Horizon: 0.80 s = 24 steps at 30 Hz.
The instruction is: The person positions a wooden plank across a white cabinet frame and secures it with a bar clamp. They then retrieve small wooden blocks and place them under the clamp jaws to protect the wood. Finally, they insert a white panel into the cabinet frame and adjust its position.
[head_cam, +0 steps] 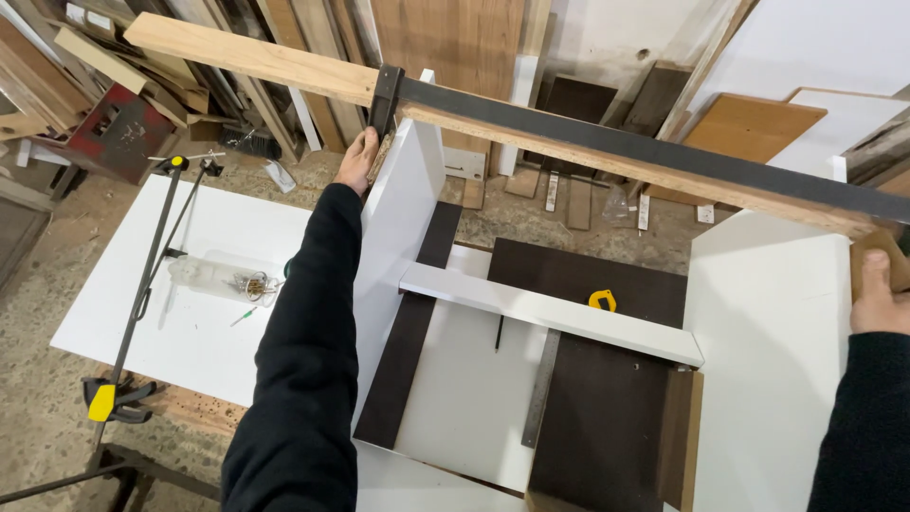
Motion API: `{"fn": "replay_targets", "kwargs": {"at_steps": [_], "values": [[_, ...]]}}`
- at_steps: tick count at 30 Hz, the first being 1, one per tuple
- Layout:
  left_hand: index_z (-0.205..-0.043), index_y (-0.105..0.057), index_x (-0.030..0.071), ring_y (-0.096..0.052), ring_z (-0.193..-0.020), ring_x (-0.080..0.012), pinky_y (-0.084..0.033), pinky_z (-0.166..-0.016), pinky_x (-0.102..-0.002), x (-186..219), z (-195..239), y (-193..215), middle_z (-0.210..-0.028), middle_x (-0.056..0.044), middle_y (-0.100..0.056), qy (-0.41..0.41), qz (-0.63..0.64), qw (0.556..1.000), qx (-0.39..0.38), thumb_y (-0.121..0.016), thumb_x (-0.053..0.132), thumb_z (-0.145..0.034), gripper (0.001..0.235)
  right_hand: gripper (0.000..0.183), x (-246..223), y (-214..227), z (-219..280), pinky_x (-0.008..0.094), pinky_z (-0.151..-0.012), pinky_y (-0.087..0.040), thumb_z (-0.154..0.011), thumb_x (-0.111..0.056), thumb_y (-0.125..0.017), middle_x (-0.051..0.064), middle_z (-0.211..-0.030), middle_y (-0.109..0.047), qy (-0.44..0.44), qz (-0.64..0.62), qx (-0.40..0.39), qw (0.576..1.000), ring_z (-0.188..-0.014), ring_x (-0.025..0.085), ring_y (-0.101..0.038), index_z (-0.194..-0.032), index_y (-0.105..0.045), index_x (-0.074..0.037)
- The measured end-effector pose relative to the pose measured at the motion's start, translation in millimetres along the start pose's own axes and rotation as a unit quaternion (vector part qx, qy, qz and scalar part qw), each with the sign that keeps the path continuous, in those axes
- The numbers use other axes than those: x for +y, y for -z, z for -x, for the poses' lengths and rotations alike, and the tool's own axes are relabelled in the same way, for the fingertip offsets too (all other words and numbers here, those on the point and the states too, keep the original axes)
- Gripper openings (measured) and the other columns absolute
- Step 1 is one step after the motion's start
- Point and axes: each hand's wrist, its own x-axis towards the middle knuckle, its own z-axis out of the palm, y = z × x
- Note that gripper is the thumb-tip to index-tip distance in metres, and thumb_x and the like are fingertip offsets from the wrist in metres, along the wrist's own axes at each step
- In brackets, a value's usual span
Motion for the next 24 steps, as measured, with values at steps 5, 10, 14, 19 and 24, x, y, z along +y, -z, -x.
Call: {"fn": "replay_targets", "kwargs": {"at_steps": [5,10,14,19,24], "values": [[-0.144,-0.055,0.0,-0.056,-0.12,-0.0158,-0.044,-0.104,-0.028,-3.0,-0.5,-1.2,-0.13,-0.01,-0.064,-0.005,0.021,1.0,-0.006,-0.051,0.059,-0.103,0.071,0.048,-7.8,1.4,2.3,0.039,-0.097,-0.059,-0.119,-0.037,-0.057,0.021,-0.125,-0.07,-0.013,-0.041,-0.017,0.999,-0.111,0.026,-0.07,-0.137,-0.063,0.006],[-0.151,-0.043,0.001,-0.058,-0.128,-0.0152,-0.045,-0.106,-0.027,67.5,36.4,-18.7,-0.14,-0.006,-0.061,0.09,0.191,0.977,0.006,-0.06,0.055,-0.099,0.078,0.049,-19.6,1.4,1.4,0.037,-0.095,-0.056,-0.12,-0.038,-0.054,0.019,-0.133,-0.067,-0.048,-0.094,-0.053,0.993,-0.114,0.023,-0.067,-0.145,-0.061,0.003],[-0.15,-0.032,0.0,-0.061,-0.122,-0.0195,-0.048,-0.102,-0.028,51.9,29.7,-16.3,-0.136,-0.013,-0.063,0.069,0.126,0.99,-0.012,-0.077,0.043,-0.092,0.085,0.038,18.6,2.4,-5.5,0.036,-0.101,-0.057,-0.111,-0.025,-0.059,0.015,-0.126,-0.063,0.017,-0.035,-0.006,0.999,-0.111,0.023,-0.066,-0.133,-0.055,0.006],[-0.129,-0.064,0.004,-0.063,-0.098,-0.016,-0.052,-0.087,-0.034,-2.1,3.1,19.8,-0.108,-0.004,-0.069,-0.051,-0.177,0.983,-0.017,-0.068,0.045,-0.106,0.047,0.053,-12.0,6.2,-13.1,0.036,-0.108,-0.047,-0.098,-0.001,-0.076,0.01,-0.128,-0.048,0.134,-0.038,0.086,0.987,-0.12,0.022,-0.052,-0.141,-0.046,-0.001],[-0.138,-0.054,0.011,-0.051,-0.096,-0.0083,-0.043,-0.081,-0.026,54.8,39.9,12.9,-0.107,0.004,-0.057,0.022,-0.036,0.998,-0.036,-0.068,0.036,-0.115,0.037,0.049,-104.5,6.1,-1.8,0.035,-0.098,-0.049,-0.098,-0.021,-0.084,0.007,-0.118,-0.054,0.027,-0.125,0.068,0.989,-0.111,0.018,-0.055,-0.125,-0.047,-0.005]]}}
